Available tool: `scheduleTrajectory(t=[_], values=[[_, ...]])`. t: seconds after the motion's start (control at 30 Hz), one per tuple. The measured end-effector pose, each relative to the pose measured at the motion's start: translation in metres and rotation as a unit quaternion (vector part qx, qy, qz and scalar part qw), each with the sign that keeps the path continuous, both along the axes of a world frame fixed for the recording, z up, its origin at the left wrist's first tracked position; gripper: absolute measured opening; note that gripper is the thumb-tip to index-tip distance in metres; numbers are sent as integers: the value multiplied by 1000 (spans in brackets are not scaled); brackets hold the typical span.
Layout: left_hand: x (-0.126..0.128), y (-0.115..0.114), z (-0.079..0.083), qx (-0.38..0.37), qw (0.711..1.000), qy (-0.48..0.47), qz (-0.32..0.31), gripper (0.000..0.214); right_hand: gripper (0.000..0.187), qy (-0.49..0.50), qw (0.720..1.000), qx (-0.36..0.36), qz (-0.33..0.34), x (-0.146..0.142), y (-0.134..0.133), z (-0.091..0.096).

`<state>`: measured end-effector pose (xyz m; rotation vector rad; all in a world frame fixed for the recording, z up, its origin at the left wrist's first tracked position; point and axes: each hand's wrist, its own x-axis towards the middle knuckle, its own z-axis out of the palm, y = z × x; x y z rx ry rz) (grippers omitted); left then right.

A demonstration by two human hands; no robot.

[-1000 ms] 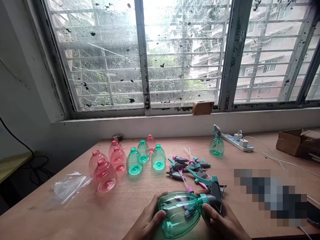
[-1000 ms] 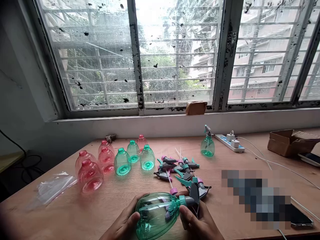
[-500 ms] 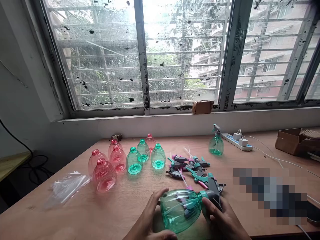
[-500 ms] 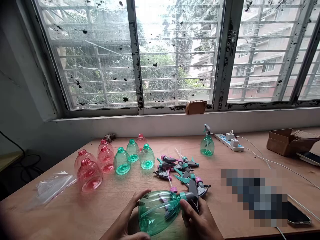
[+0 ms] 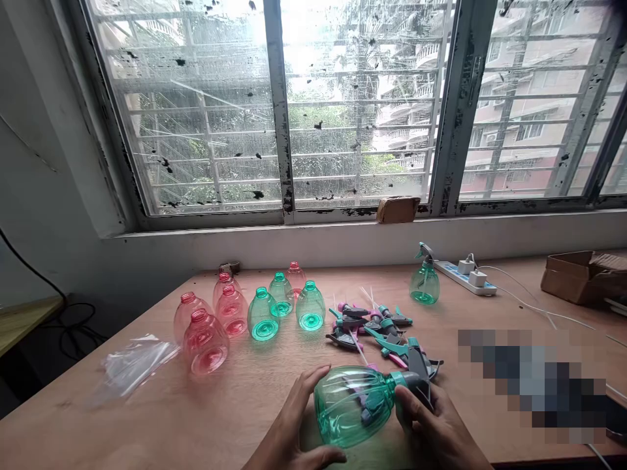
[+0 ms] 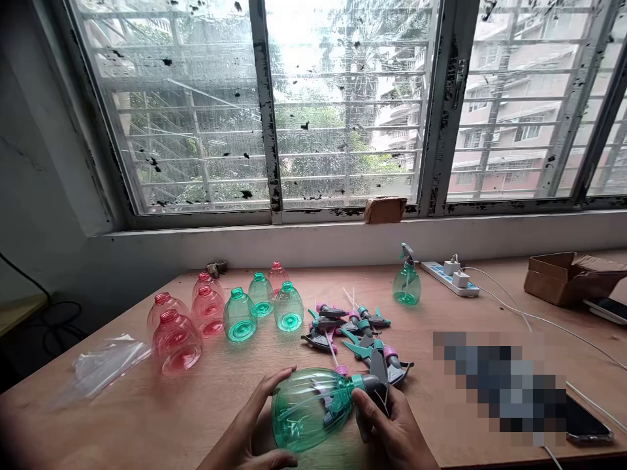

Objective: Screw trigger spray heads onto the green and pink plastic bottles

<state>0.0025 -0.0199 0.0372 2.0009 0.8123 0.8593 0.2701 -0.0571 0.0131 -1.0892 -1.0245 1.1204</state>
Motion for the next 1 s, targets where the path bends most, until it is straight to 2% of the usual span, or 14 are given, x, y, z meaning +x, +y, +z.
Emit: scheduleTrajectory(t=[0.07,0.17,0.33,0.43,0.57,0.77,0.9,1.0], values=[[0,1,-3,21,1000,6,13,92,53,4,1000,0,5,0,1,-1],[-2,2,-6,-22,1000,-5,-1,105,53,3,1000,4,7,2,2,-1],[-1,4,-4,-139,989,-47,-25,76,54,15,1000,-5,11,2,2,-1],[2,5,-3,-158,981,-88,-63,79,54,25,1000,-10,16,2,1,0],[3,4,0,-150,983,-92,-59,86,56,25,1000,-13,9,0,1,2],[1,3,-4,-87,995,-28,-31,97,55,35,999,1,-1,-3,2,5],[-3,3,-9,-49,998,31,11,106,54,23,1000,1,5,-2,2,4],[-5,4,-8,-56,998,34,16,96,55,4,1000,-6,24,2,2,2]])
